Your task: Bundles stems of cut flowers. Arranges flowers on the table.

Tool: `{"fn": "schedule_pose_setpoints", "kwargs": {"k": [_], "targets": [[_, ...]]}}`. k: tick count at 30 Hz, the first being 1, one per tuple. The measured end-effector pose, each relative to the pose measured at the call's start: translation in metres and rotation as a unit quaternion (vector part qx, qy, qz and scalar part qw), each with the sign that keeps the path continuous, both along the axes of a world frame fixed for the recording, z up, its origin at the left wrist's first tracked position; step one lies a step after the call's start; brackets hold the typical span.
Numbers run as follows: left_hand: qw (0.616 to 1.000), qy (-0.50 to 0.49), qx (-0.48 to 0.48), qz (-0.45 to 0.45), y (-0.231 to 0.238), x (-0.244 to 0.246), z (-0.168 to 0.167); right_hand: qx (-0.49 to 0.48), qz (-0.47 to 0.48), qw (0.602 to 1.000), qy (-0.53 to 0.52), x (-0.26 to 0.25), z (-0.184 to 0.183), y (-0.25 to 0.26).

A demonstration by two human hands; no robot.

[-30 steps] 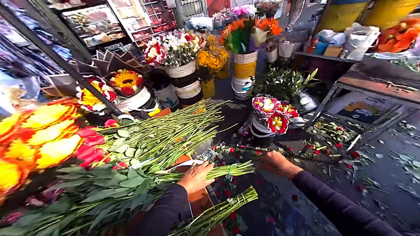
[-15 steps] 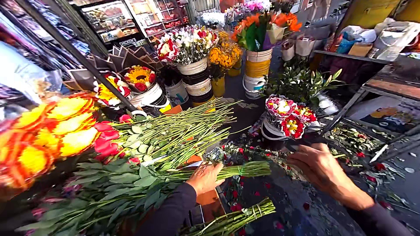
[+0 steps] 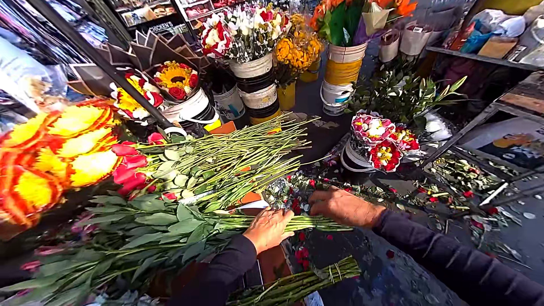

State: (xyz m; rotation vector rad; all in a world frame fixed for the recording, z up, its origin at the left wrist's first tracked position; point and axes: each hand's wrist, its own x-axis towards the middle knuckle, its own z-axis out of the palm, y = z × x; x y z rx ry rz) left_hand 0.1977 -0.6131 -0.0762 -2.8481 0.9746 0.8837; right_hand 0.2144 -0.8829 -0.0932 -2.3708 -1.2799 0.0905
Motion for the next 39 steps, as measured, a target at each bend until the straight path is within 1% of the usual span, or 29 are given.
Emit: {"fn": "schedule_pose_setpoints", "kwargs": {"k": [1,2,3,6,7,10,13,15,16,17,18,19,20,21,22,23,24,25,26,28,29,30,31,33,34,35,36,37,39], "targets": [[1.000,0.010,-0.002,0.006,0.000,0.001,0.002,-0.039,0.028,0.996,-0.071,0.000,-0.001,0.009],[1.000,0.018,-0.005,0.011,0.000,0.002,0.004,-0.071,0.048,0.990,-0.113,-0.001,0.001,0.013],[1.000,0.025,-0.004,0.011,0.000,0.003,0.005,-0.096,0.059,0.985,-0.129,-0.002,0.005,0.014],[0.999,0.041,-0.005,0.000,0.003,0.009,0.000,-0.165,0.067,0.978,-0.112,-0.003,0.014,0.009],[0.999,0.043,-0.010,-0.005,0.005,0.010,-0.004,-0.168,0.072,0.976,-0.120,-0.003,0.011,0.007],[0.998,0.026,-0.046,-0.019,0.012,0.010,-0.016,-0.095,0.124,0.967,-0.200,0.005,-0.006,0.000],[0.997,0.003,-0.075,-0.029,0.014,0.009,-0.022,-0.054,0.197,0.961,-0.187,0.021,-0.006,-0.004],[0.996,-0.002,-0.084,-0.027,0.014,0.009,-0.023,-0.025,0.215,0.966,-0.143,0.024,-0.006,-0.003],[0.996,-0.001,-0.086,-0.023,0.014,0.009,-0.022,-0.006,0.210,0.974,-0.086,0.021,-0.003,-0.001],[0.996,0.001,-0.086,-0.018,0.013,0.009,-0.021,0.012,0.200,0.980,0.010,0.016,0.004,0.002],[0.996,0.005,-0.084,-0.014,0.013,0.010,-0.019,0.018,0.197,0.971,0.133,0.012,0.016,0.003],[0.997,0.012,-0.080,-0.011,0.013,0.010,-0.016,0.010,0.202,0.949,0.242,0.007,0.028,0.003],[0.997,0.020,-0.079,-0.010,0.013,0.010,-0.013,-0.008,0.203,0.927,0.314,0.004,0.035,-0.001],[0.996,0.023,-0.080,-0.013,0.013,0.010,-0.011,-0.046,0.198,0.915,0.349,0.001,0.039,-0.008],[0.996,0.022,-0.079,-0.017,0.013,0.010,-0.010,-0.103,0.193,0.913,0.344,0.001,0.041,-0.017],[0.997,0.025,-0.074,-0.017,0.013,0.011,-0.010,-0.167,0.189,0.921,0.298,0.001,0.039,-0.029],[0.997,0.027,-0.068,-0.013,0.012,0.011,-0.009,-0.223,0.183,0.930,0.228,0.002,0.033,-0.044],[0.998,0.024,-0.066,-0.006,0.011,0.010,-0.009,-0.248,0.170,0.941,0.153,0.003,0.024,-0.061],[0.998,0.022,-0.060,0.005,0.010,0.010,-0.009,-0.238,0.158,0.956,0.071,0.005,0.012,-0.082],[0.999,0.021,-0.041,0.018,0.009,0.012,-0.008,-0.204,0.122,0.971,-0.041,0.011,-0.013,-0.125],[0.999,0.022,-0.039,0.020,0.008,0.013,-0.008,-0.167,0.101,0.977,-0.091,0.012,-0.027,-0.145],[0.999,0.026,-0.039,0.022,0.008,0.014,-0.006,-0.143,0.068,0.981,-0.109,0.009,-0.037,-0.158],[0.998,0.031,-0.041,0.023,0.008,0.015,-0.005,-0.143,0.025,0.986,-0.083,0.000,-0.043,-0.165],[0.999,0.034,-0.039,0.017,0.008,0.014,-0.007,-0.132,-0.117,0.981,0.083,-0.028,-0.061,-0.161],[0.998,0.037,-0.036,0.020,0.008,0.013,-0.007,-0.074,-0.207,0.959,0.181,-0.041,-0.075,-0.150],[0.998,0.038,-0.036,0.024,0.006,0.011,-0.008,0.013,-0.272,0.935,0.225,-0.051,-0.092,-0.136],[0.999,0.031,-0.038,0.023,0.006,0.010,-0.009,0.078,-0.297,0.924,0.230,-0.056,-0.102,-0.117],[0.999,0.023,-0.039,0.020,0.007,0.010,-0.010,0.105,-0.278,0.934,0.197,-0.055,-0.106,-0.100],[0.999,0.015,-0.035,0.018,0.008,0.007,-0.011,0.038,-0.185,0.976,0.108,-0.036,-0.100,-0.078]]}}
